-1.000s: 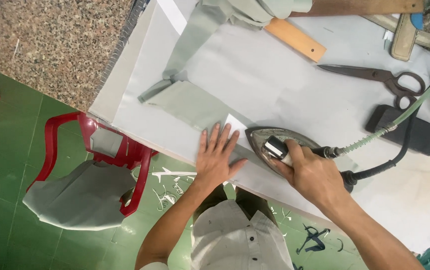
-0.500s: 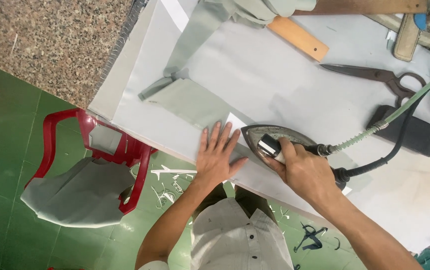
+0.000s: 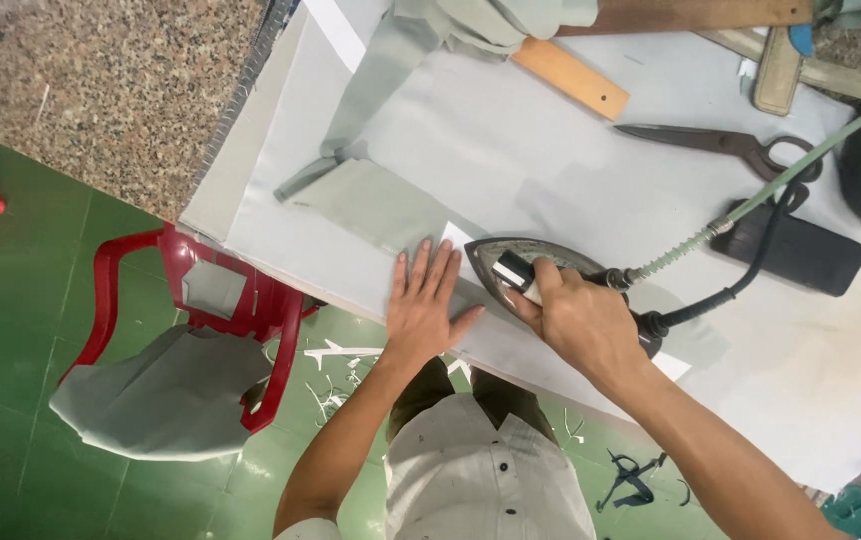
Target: The person irons a long strip of light green fabric on a white work surface, then uses scissors to trim the edges of the fabric strip. The person handles the fabric and tools directly on the table.
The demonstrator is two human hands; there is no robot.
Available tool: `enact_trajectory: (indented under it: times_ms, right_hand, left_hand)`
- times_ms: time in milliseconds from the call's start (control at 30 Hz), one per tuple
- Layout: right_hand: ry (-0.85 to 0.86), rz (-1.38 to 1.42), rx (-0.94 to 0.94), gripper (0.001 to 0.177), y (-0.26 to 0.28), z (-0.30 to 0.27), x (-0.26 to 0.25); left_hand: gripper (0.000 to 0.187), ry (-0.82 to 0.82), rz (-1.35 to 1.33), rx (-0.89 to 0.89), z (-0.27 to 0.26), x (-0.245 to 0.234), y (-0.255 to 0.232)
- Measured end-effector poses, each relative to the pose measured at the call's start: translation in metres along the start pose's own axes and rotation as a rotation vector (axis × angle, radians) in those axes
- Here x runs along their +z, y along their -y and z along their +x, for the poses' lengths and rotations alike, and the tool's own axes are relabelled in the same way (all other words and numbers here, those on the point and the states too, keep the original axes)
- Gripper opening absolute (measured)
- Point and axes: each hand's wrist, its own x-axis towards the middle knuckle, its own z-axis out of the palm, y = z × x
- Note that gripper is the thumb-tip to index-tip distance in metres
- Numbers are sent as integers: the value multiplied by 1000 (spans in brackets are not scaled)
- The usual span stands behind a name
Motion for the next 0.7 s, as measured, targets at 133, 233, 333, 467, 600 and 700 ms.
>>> enact_trajectory:
  times_ms: [133, 233, 333, 467, 600, 700]
  right_hand:
    - [31, 30, 6, 45, 0, -3, -14]
    - [31, 99, 23, 43, -3, -7, -15]
    - [22, 130, 18, 41, -10, -20, -13]
    - [66, 156, 64, 41, -23, -49, -18]
    - [124, 155, 144, 44, -37, -83, -20]
    - [145, 101, 187, 49, -48, -107, -8]
  left_hand:
    - [83, -21, 15, 17, 0, -2, -3]
    - [81, -18, 14, 28, -1, 0, -5]
    - [80, -54, 30, 36, -2, -2, -9]
    - [79, -66, 28, 53, -5, -3, -11]
    - [77, -79, 31, 62, -6, -1, -11]
    - [78, -82, 38, 62, -7, 3, -8]
